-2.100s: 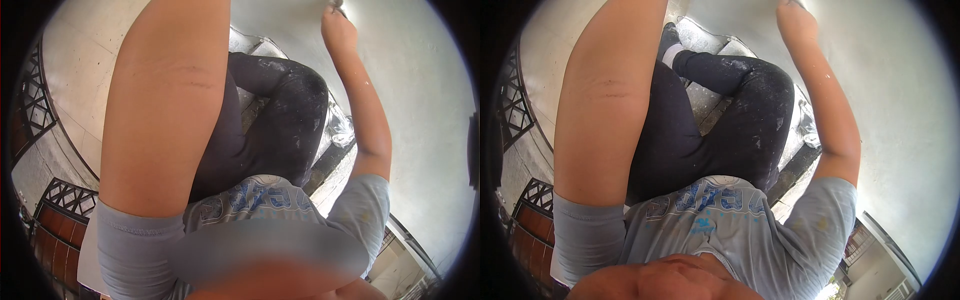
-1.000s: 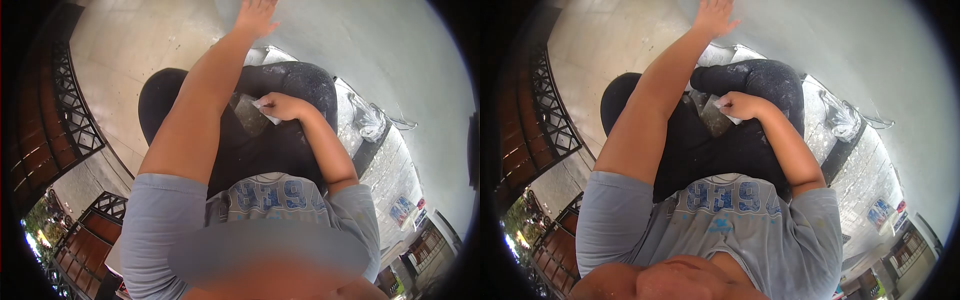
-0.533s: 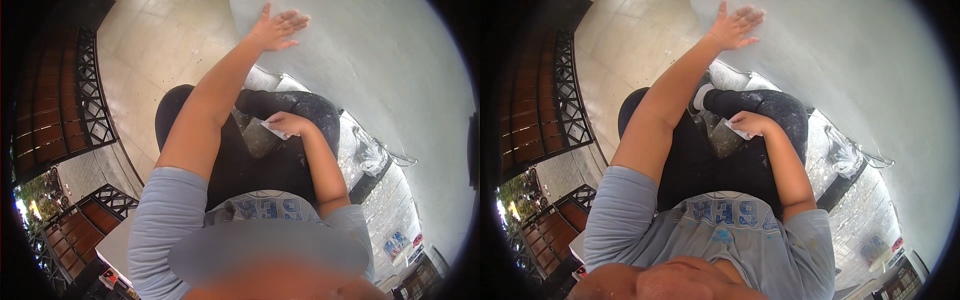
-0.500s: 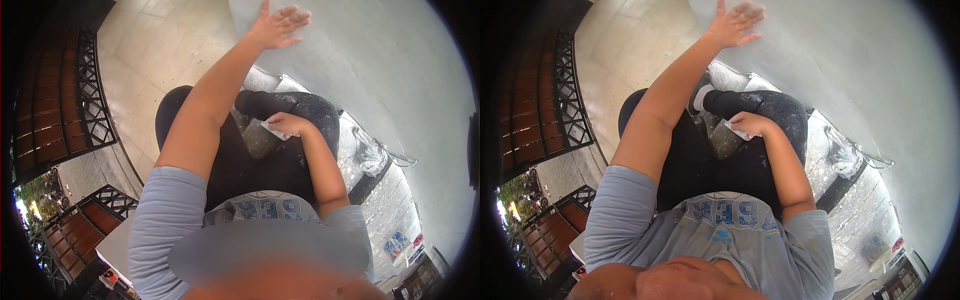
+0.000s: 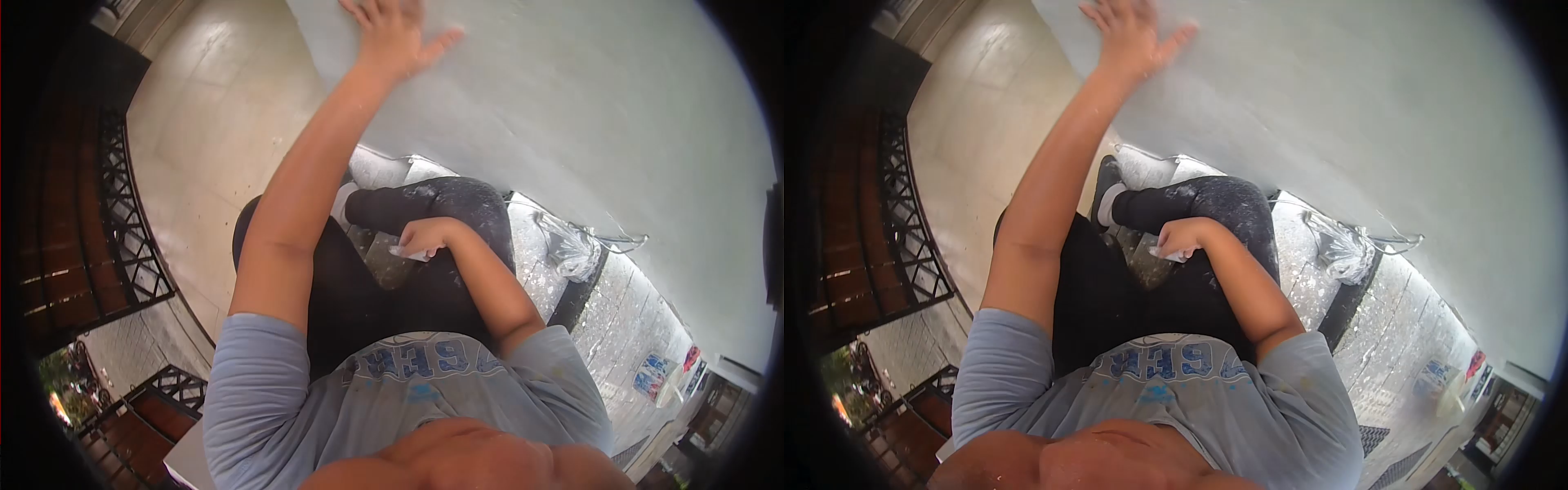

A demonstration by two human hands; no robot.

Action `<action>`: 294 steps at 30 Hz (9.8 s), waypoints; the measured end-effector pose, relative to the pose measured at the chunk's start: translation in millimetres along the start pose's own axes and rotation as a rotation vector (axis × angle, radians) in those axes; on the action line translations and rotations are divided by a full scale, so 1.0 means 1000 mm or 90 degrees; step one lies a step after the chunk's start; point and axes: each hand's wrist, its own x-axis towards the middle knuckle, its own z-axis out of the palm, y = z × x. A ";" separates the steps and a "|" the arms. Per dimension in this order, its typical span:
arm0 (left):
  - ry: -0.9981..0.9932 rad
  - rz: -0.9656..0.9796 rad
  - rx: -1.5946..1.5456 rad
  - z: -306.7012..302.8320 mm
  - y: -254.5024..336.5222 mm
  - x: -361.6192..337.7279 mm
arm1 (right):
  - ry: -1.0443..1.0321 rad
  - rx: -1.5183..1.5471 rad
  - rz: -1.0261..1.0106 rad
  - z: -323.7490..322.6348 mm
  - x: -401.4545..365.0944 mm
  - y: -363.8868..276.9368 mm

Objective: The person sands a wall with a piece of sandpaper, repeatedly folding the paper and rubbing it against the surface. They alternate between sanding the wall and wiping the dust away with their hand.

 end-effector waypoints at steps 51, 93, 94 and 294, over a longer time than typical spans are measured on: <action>-0.032 -0.526 -0.170 -0.034 -0.147 -0.103 | 1.624 -0.600 -0.321 -0.128 -0.148 -0.163; 0.027 -0.549 -0.226 -0.025 -0.154 -0.113 | 1.536 -0.550 -0.239 -0.121 -0.164 -0.171; 0.019 -0.543 -0.228 -0.023 -0.150 -0.122 | 1.539 -0.562 -0.206 -0.122 -0.170 -0.175; -0.544 -0.769 -0.792 -0.081 0.157 -0.028 | 0.213 0.566 -0.837 0.026 -0.140 -0.057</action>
